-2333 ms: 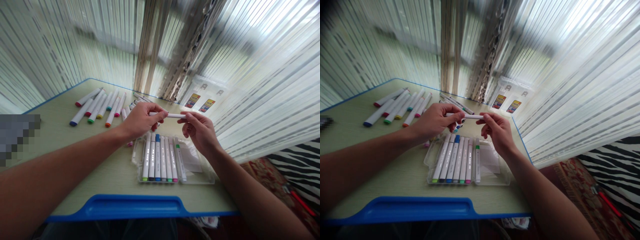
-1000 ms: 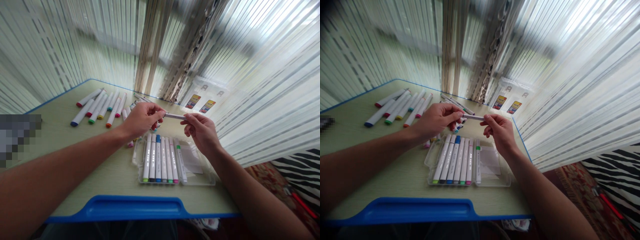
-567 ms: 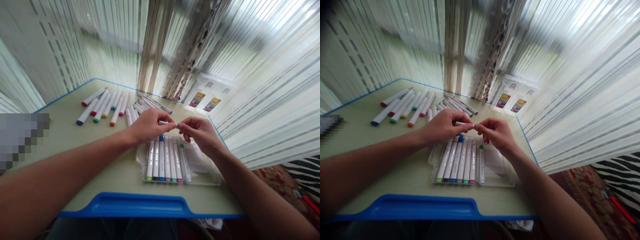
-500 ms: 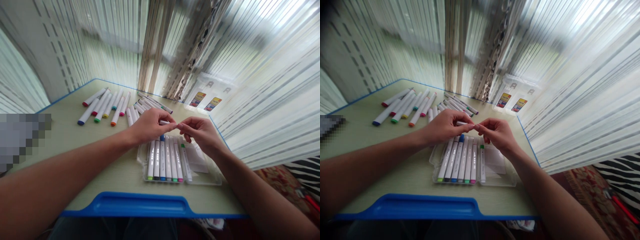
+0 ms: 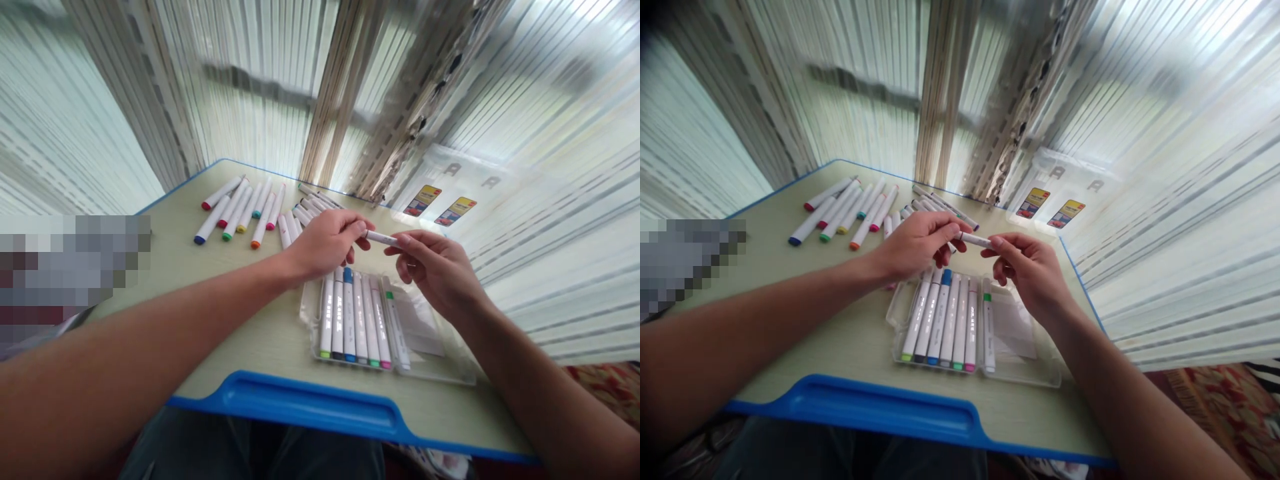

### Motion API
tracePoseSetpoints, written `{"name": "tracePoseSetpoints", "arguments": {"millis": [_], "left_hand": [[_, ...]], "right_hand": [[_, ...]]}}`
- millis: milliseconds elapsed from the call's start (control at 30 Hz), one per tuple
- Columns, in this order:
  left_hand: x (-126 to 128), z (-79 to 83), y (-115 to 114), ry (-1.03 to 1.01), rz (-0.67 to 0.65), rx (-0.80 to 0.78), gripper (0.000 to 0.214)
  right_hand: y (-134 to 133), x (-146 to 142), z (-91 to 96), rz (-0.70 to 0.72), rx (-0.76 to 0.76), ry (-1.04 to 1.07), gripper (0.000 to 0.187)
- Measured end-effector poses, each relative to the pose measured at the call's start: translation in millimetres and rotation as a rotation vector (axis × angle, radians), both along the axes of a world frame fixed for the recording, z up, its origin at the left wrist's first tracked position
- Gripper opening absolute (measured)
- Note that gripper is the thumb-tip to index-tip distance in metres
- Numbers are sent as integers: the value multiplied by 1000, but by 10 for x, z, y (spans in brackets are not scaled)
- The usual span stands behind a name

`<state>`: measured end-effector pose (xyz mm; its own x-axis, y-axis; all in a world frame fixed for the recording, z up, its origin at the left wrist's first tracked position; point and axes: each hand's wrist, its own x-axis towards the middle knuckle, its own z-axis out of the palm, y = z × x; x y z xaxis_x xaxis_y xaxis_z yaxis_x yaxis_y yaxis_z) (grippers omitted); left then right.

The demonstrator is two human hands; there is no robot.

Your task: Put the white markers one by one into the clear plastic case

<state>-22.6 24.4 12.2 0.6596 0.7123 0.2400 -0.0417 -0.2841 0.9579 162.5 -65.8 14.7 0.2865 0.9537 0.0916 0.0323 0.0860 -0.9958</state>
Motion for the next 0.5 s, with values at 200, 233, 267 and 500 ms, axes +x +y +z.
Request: {"name": "tracePoseSetpoints", "arguments": {"millis": [200,233,267,500], "left_hand": [[-11,31,20,-65,9,-108,17],[-16,33,28,-74,14,-111,15],[-22,35,36,-79,21,-114,15],[-45,69,24,-111,-19,-169,20]], "right_hand": [[24,5,40,-62,27,87,19],[29,7,37,-70,32,94,19],[33,9,32,-77,38,100,19],[63,42,52,-110,44,156,21]]}}
